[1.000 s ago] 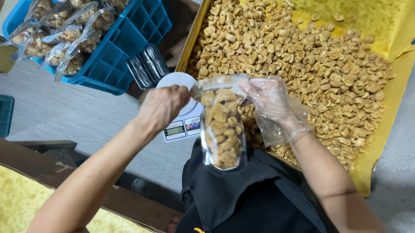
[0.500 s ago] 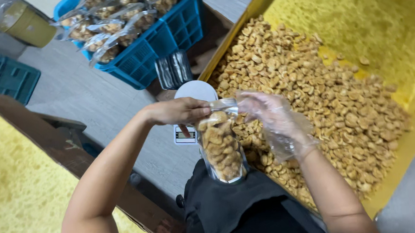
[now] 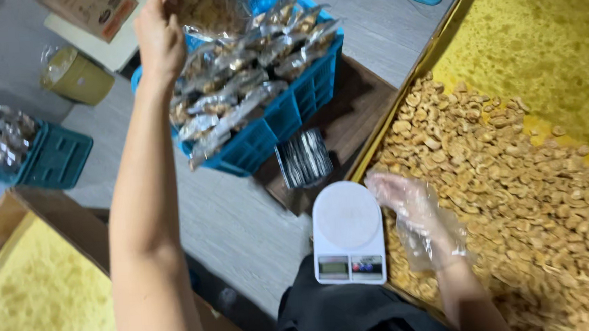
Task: The person spreads cashew nuts on a yellow tray, then scoops them into clear plastic bags and weighs each bag on a digital scale. Filled bags are placed into a blue crate.
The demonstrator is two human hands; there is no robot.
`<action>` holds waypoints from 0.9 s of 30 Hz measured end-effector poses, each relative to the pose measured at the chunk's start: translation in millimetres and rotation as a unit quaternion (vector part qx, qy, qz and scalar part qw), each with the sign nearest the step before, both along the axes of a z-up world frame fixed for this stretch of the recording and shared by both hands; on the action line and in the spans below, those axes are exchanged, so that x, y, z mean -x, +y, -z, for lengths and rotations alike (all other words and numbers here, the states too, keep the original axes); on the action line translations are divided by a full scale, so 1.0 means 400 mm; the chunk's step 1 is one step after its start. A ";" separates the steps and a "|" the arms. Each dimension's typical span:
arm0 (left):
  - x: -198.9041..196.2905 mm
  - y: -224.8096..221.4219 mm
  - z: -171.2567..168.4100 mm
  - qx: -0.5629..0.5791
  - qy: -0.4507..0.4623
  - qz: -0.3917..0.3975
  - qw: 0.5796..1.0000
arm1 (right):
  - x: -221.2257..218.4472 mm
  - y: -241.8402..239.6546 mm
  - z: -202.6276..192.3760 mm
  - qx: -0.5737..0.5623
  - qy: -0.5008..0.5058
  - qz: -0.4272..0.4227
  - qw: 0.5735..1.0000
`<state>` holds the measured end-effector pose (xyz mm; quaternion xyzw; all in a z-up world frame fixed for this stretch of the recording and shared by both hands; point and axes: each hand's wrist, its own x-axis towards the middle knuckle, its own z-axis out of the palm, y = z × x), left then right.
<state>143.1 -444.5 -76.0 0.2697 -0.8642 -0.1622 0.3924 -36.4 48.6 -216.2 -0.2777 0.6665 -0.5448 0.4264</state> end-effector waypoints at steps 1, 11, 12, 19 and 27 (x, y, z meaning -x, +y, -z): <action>0.049 -0.073 0.042 0.009 0.024 0.019 0.999 | -0.004 -0.008 0.025 -0.025 0.017 0.009 1.000; 0.340 -0.354 0.484 -0.023 -0.197 -0.039 0.979 | 0.038 0.173 0.344 -0.277 0.303 0.022 0.912; 0.340 -0.356 0.522 -0.030 -0.213 -0.026 0.976 | 0.028 0.187 0.369 -0.281 0.328 0.016 0.902; 0.349 -0.368 0.581 -0.054 -0.264 0.000 0.963 | -0.001 0.164 0.354 -0.294 0.451 -0.019 0.842; 0.206 0.016 0.428 -0.049 0.005 0.140 0.989 | -0.008 -0.023 0.033 -0.599 0.312 -0.232 0.700</action>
